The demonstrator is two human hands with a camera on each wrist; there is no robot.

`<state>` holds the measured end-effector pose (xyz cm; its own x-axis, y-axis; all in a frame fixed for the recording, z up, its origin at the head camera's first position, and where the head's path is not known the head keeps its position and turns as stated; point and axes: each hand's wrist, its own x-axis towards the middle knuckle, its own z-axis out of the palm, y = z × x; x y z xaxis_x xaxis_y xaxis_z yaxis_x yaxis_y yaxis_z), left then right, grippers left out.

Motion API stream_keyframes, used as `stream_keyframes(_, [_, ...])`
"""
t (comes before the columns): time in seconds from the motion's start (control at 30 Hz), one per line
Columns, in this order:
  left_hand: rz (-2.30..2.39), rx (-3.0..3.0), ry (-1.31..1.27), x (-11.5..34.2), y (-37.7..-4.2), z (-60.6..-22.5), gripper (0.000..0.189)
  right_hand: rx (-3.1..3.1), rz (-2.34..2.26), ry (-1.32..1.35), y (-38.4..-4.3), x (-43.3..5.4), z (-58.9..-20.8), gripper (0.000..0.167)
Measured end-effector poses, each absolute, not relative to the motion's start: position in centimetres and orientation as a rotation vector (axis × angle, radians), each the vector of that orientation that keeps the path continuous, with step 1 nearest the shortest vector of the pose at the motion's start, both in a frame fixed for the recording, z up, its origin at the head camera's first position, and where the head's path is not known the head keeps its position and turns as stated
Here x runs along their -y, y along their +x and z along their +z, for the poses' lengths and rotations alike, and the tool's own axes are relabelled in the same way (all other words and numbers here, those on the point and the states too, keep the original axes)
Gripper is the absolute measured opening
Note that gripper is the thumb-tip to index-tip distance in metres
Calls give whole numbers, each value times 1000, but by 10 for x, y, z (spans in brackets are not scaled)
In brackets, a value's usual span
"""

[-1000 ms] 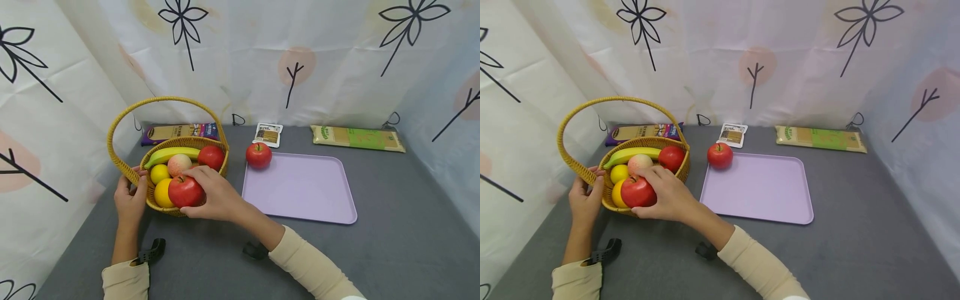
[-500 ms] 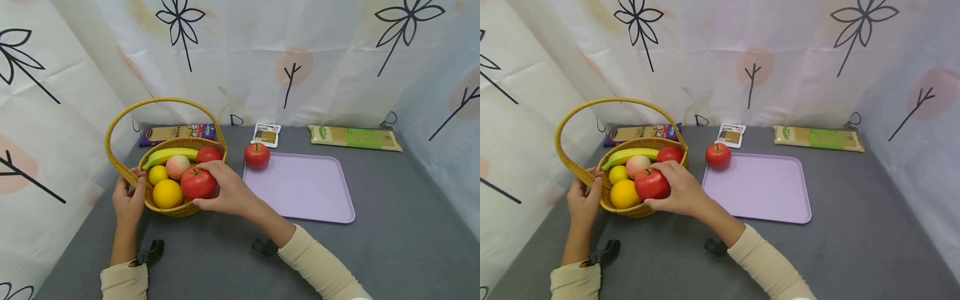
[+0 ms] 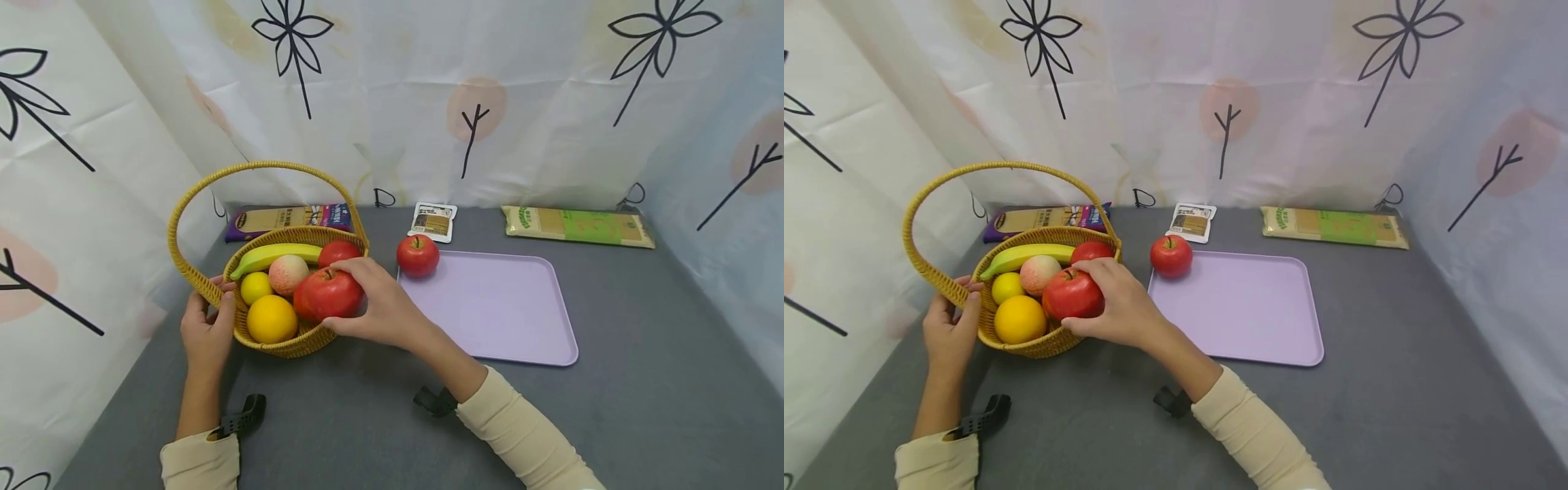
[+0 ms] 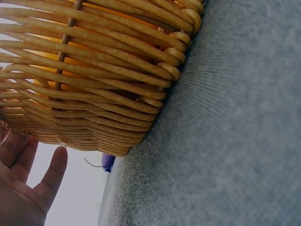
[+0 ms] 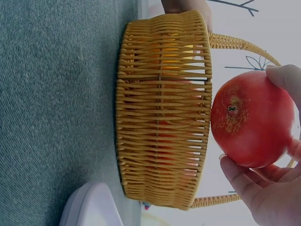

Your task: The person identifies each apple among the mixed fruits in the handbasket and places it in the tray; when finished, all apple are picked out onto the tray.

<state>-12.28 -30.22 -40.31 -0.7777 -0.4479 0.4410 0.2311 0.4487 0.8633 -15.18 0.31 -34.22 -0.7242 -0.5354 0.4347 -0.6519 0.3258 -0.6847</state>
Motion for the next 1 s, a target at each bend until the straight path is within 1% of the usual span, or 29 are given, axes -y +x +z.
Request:
stream_keyframes(0.17, [-1355, 2074, 188, 301, -123, -402, 35, 2478, 1373, 1066, -153, -6, -340, 68])
stream_keyframes(1.0, [-1369, 2082, 206, 302, -121, -403, 36, 2496, 1402, 1038, -153, -8, -341, 68])
